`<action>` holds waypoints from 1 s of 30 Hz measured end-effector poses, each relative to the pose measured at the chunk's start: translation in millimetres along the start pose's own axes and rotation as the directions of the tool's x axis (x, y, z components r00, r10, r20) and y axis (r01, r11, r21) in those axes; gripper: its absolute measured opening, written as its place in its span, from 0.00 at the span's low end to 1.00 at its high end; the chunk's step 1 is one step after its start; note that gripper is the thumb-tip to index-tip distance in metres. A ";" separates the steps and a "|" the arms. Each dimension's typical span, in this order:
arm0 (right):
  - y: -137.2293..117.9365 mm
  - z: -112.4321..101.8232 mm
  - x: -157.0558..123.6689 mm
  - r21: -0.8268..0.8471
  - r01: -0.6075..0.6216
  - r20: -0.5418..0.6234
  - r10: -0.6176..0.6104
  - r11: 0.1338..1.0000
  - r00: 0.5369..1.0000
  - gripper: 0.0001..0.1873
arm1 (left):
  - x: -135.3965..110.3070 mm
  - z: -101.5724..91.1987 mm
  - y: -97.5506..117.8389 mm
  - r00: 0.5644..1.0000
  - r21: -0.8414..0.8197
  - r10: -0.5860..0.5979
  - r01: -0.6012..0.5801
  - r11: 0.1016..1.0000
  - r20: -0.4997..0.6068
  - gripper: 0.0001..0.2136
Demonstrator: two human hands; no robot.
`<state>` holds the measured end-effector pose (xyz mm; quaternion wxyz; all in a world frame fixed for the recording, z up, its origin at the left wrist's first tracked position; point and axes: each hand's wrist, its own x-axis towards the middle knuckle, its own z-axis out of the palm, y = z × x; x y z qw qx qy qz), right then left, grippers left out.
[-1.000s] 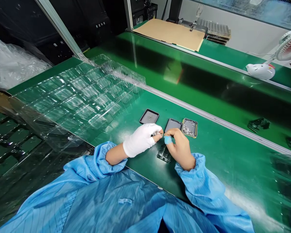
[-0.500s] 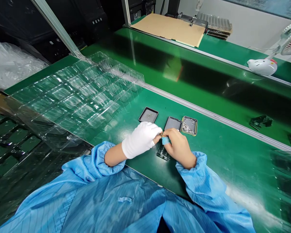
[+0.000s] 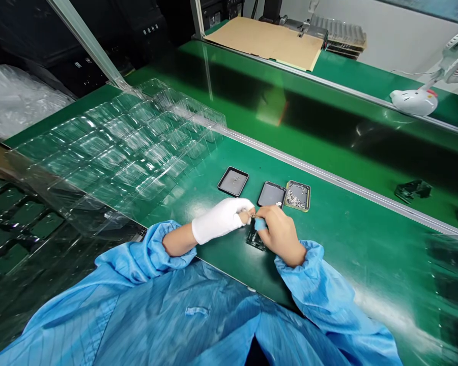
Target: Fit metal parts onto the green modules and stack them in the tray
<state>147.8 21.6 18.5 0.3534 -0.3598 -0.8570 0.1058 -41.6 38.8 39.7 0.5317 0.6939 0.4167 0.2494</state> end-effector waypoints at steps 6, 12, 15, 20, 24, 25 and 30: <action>-4.8 -10.1 2.9 0.173 -0.155 0.045 0.149 0.973 0.988 0.12 | -2.7 4.9 -1.8 0.997 0.078 0.023 -0.017 0.997 -0.075 0.09; 0.1 -0.1 -6.0 -0.068 0.027 0.039 -0.024 0.997 0.999 0.18 | -1.5 9.8 -3.1 0.993 -0.055 0.013 -0.019 0.998 -0.115 0.11; 0.3 4.7 -7.4 -0.138 0.033 0.006 -0.033 0.990 0.999 0.14 | -1.1 13.7 -4.0 0.985 -0.128 -0.032 0.010 0.992 -0.171 0.10; -2.3 7.0 -8.7 -0.206 0.072 -0.028 -0.080 0.976 0.996 0.11 | 3.2 20.8 -11.1 0.988 -0.402 -0.112 0.062 0.914 -0.104 0.11; -0.8 7.5 -9.0 -0.215 0.009 -0.055 -0.021 0.977 0.998 0.10 | 6.4 26.2 -15.4 0.980 -0.592 -0.198 0.166 0.789 0.012 0.09; -0.3 7.2 -8.3 -0.180 -0.035 -0.069 0.023 0.983 0.997 0.10 | 6.3 26.8 -16.1 0.976 -0.607 -0.214 0.186 0.773 0.028 0.09; 1.8 3.2 -2.8 0.298 -0.425 -0.022 0.452 0.854 0.892 0.04 | 7.0 20.2 -29.0 0.984 -0.126 -0.059 0.037 0.991 -0.169 0.06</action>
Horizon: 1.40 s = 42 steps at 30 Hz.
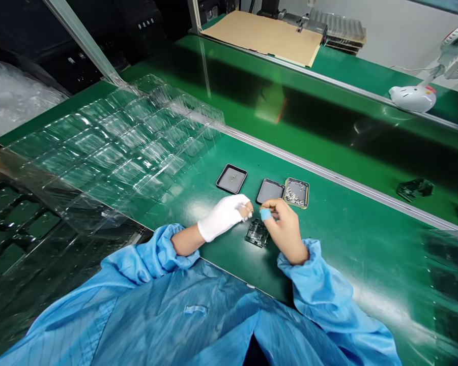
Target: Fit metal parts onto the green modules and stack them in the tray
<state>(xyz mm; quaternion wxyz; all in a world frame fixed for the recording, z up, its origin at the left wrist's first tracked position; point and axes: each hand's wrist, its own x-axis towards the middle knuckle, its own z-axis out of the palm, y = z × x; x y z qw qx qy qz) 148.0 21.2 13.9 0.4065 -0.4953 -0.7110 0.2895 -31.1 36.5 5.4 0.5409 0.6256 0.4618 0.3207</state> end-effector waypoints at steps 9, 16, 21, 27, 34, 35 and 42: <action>-1.2 -19.1 0.4 0.471 -0.431 0.286 0.330 0.770 0.900 0.14 | -2.9 -12.2 -10.8 0.974 0.801 0.226 -0.149 0.580 0.017 0.10; -20.4 -18.4 -13.6 0.539 -0.550 0.515 0.267 0.638 0.814 0.15 | -29.4 6.3 15.9 0.868 0.429 0.495 -0.464 0.775 0.045 0.15; -22.0 -14.1 -30.1 0.573 -0.509 0.386 0.337 0.642 0.859 0.17 | -29.9 17.3 11.2 0.891 0.385 0.454 -0.417 0.823 -0.006 0.13; -22.6 -25.6 -41.5 0.317 -0.206 0.330 0.097 0.926 0.939 0.06 | -36.1 14.4 14.7 0.862 0.473 0.491 -0.488 0.733 0.128 0.13; -23.3 -36.8 -39.1 0.176 -0.036 0.383 -0.035 0.984 0.923 0.03 | -40.3 13.1 4.0 0.831 0.512 0.505 -0.546 0.663 0.232 0.13; -20.7 -38.1 -38.6 0.159 -0.035 0.322 -0.018 0.987 0.947 0.03 | -39.1 13.7 1.0 0.856 0.507 0.485 -0.504 0.700 0.180 0.15; 1.8 -25.1 -39.3 -0.052 0.113 0.094 -0.108 0.992 0.990 0.05 | -30.1 32.3 -18.2 0.962 0.476 0.244 -0.274 0.836 0.125 0.26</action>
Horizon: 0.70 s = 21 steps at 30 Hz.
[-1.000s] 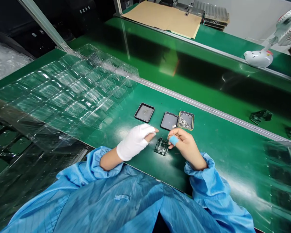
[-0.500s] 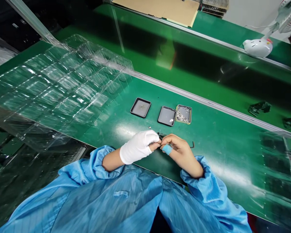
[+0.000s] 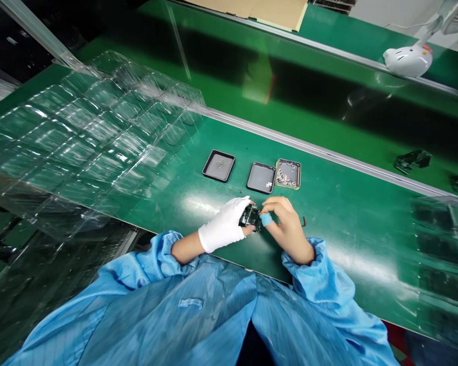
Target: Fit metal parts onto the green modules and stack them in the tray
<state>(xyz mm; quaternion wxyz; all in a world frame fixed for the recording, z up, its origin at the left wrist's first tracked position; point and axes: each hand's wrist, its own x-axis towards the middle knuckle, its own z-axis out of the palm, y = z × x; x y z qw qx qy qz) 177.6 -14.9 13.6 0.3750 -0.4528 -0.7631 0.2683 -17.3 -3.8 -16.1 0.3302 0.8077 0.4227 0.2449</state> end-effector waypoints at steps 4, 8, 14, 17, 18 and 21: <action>0.8 10.7 -2.3 -0.083 0.097 0.008 -0.097 0.992 0.995 0.07 | 1.4 -0.7 8.9 0.995 -0.047 0.051 -0.054 0.997 -0.082 0.17; 0.1 12.6 -3.8 -0.100 0.103 0.017 -0.101 0.990 0.995 0.08 | 2.6 -5.9 15.0 0.990 -0.029 0.077 -0.081 0.996 -0.114 0.14; -1.8 12.3 -3.3 -0.075 0.051 0.013 -0.051 0.996 0.999 0.06 | 2.4 -5.6 14.0 0.976 0.185 0.183 -0.159 0.970 -0.119 0.18; -2.8 12.7 -2.7 -0.056 0.042 0.024 -0.041 0.998 0.999 0.06 | 2.2 -9.3 12.8 0.978 0.184 0.194 -0.178 0.967 -0.074 0.20; -3.2 13.0 -2.7 -0.051 0.039 0.024 -0.038 0.998 0.999 0.06 | 2.3 -11.1 12.5 0.982 0.138 0.183 -0.174 0.975 -0.054 0.20; -4.6 14.8 -3.0 -0.036 0.008 0.005 -0.008 0.999 1.000 0.06 | 2.9 -14.7 12.4 0.990 -0.006 0.142 -0.142 0.990 -0.020 0.19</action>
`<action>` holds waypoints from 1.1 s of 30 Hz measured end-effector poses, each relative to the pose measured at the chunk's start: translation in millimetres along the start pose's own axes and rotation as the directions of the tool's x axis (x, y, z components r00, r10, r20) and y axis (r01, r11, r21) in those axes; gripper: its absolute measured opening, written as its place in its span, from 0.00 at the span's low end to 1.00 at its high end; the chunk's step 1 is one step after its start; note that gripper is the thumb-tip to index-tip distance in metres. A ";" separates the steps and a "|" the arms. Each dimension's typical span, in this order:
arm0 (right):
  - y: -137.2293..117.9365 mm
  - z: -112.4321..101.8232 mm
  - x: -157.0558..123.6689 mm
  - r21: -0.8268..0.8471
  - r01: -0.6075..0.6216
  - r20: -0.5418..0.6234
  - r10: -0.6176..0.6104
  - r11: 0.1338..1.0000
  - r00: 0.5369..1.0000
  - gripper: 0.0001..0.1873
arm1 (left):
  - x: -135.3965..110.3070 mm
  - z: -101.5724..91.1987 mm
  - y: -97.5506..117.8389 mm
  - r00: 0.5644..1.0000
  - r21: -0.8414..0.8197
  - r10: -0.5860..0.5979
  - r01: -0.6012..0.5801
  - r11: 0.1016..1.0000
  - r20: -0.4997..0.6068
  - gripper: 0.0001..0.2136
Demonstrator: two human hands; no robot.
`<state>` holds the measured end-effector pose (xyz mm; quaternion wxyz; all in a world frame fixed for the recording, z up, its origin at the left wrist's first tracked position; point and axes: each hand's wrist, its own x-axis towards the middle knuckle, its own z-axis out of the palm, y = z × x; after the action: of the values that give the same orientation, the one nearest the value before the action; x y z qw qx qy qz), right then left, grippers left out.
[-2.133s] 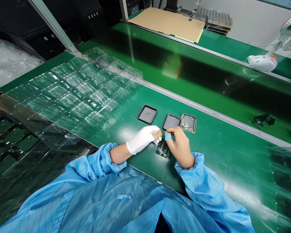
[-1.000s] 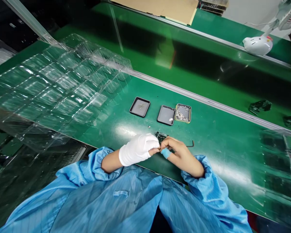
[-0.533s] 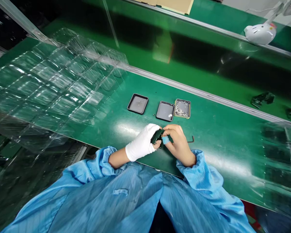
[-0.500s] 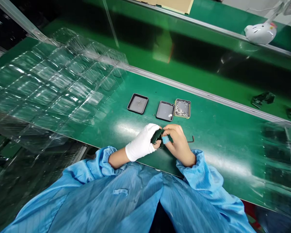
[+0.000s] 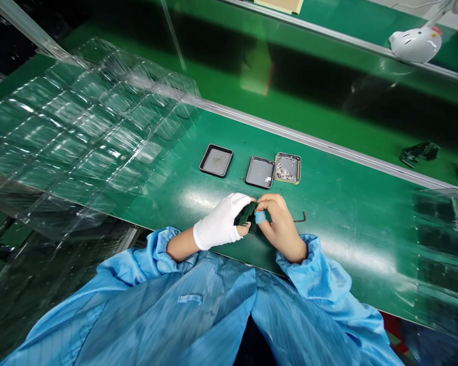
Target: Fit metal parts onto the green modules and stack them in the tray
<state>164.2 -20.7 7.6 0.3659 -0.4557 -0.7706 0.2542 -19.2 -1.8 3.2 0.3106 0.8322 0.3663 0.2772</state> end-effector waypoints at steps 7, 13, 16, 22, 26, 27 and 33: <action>-5.7 3.7 -1.0 0.041 -0.056 -0.043 0.058 0.998 0.997 0.07 | 4.3 5.8 4.1 0.991 -0.011 -0.129 0.129 0.992 -0.047 0.15; -8.9 5.8 -2.1 0.033 -0.063 -0.043 0.064 0.998 0.997 0.07 | 10.2 1.5 1.4 0.996 0.135 -0.062 0.071 0.988 -0.065 0.10; -6.4 10.9 -4.1 -0.015 -0.065 -0.058 0.064 0.998 0.996 0.08 | 10.8 4.1 4.8 0.995 0.267 -0.042 0.064 0.962 -0.086 0.10; -1.1 10.1 -3.9 -0.044 -0.055 -0.067 0.052 0.998 0.996 0.10 | 4.4 19.5 11.1 0.976 0.302 -0.085 0.145 0.942 -0.203 0.14; -0.9 3.4 1.0 0.048 -0.105 -0.023 0.106 0.993 0.994 0.10 | -1.0 20.0 3.9 0.983 0.133 -0.087 0.109 0.985 -0.165 0.18; -1.2 3.0 1.9 0.046 -0.113 -0.028 0.115 0.993 0.993 0.11 | -1.8 18.6 2.7 0.986 0.068 -0.091 0.101 0.993 -0.143 0.19; -2.4 9.7 0.9 -0.067 -0.085 0.021 0.087 0.994 0.996 0.17 | 2.0 9.8 5.5 0.964 -0.185 -0.264 0.254 0.949 -0.030 0.12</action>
<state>154.9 -21.5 3.7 0.3302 -0.4972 -0.7626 0.2495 -9.0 -6.3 1.2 0.4081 0.7377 0.4540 0.2885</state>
